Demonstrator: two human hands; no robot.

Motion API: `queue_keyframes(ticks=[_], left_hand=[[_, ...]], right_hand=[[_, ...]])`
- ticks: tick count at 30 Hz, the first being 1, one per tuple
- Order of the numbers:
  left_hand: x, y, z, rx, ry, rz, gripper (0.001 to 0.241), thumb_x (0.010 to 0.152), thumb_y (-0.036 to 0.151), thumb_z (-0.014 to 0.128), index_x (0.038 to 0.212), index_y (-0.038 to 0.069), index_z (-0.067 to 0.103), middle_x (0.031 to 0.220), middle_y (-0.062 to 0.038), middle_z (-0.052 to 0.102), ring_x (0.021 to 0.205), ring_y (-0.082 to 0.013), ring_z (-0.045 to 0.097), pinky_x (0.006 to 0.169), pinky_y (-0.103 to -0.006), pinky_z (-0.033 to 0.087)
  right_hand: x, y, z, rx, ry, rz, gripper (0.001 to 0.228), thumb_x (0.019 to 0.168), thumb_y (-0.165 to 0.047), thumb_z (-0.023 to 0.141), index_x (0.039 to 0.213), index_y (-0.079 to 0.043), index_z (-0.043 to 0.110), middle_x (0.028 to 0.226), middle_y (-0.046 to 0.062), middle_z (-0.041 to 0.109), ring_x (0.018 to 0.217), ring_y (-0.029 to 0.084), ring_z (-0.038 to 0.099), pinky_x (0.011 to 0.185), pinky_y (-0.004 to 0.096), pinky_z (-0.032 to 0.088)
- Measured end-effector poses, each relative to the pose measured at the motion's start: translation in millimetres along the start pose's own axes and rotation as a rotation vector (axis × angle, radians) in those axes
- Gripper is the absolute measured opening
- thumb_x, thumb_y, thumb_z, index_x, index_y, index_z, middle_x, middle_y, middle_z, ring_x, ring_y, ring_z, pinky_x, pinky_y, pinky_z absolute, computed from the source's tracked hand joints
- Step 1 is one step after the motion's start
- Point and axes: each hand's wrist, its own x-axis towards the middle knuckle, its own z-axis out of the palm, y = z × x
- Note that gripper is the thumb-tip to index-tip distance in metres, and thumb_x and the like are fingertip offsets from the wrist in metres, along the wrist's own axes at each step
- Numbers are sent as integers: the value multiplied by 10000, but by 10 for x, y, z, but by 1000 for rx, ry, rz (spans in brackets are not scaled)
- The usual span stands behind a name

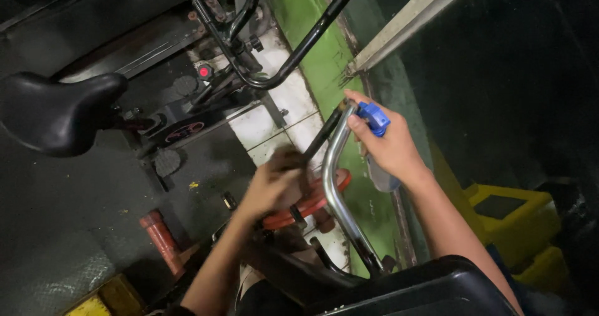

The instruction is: Cleaning a stationary exercise bike with a spray bottle and a cloth.

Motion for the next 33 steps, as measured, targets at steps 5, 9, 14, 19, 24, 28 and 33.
queue_keyframes(ticks=[5, 9, 14, 19, 24, 28, 33], left_hand=[[245, -101, 693, 505, 319, 344, 814, 757, 262, 856, 1443, 59, 467, 1414, -266, 496, 1288, -399, 513, 1073, -473, 452], [403, -669, 696, 655, 483, 787, 831, 784, 164, 804, 1510, 55, 415, 1607, -314, 219, 1455, -563, 297, 1182, -581, 362], [426, -836, 692, 786, 693, 654, 561, 788, 118, 746, 1338, 103, 635, 1509, -242, 393, 1366, -522, 397, 1132, -594, 404], [363, -859, 713, 489, 570, 383, 361, 978, 214, 693, 1267, 9, 628, 1205, -260, 663, 1089, -451, 650, 949, -466, 538], [-8, -484, 572, 386, 372, 245, 524, 855, 322, 796, 1245, 14, 630, 1113, -226, 729, 1034, -393, 711, 881, -426, 556], [-7, -1002, 413, 351, 327, 165, 649, 791, 361, 833, 1295, 27, 599, 1118, -216, 737, 1046, -363, 729, 872, -414, 569], [423, -779, 450, 458, 156, 352, 450, 848, 341, 838, 1184, 82, 687, 1081, -172, 766, 1038, -325, 739, 910, -397, 573]], right_hand=[[-10, 46, 27, 82, -4, 14, 506, 974, -298, 676, 1448, -136, 607, 753, -52, 570, 597, 37, 528, 513, 231, 463], [15, 95, 12, 99, 7, 51, 514, 962, -309, 681, 1447, -156, 607, 740, -44, 574, 577, 40, 528, 496, 231, 468], [38, 110, 4, 75, 20, 74, 504, 953, -313, 693, 1427, -154, 631, 721, -31, 562, 536, 52, 531, 488, 233, 457], [63, 161, 20, 156, 4, 24, 505, 954, -324, 698, 1412, -121, 634, 770, -45, 603, 569, 39, 526, 493, 227, 461], [68, 216, 15, 144, -1, 17, 509, 952, -326, 696, 1415, -125, 631, 770, -47, 607, 586, 33, 534, 495, 223, 471], [79, 184, -1, 158, -5, 4, 503, 963, -321, 694, 1422, -126, 629, 767, -48, 588, 599, 31, 537, 505, 227, 473], [81, 256, 9, 130, 1, -19, 495, 978, -316, 691, 1430, -124, 631, 745, -42, 570, 589, 35, 523, 520, 226, 448]])
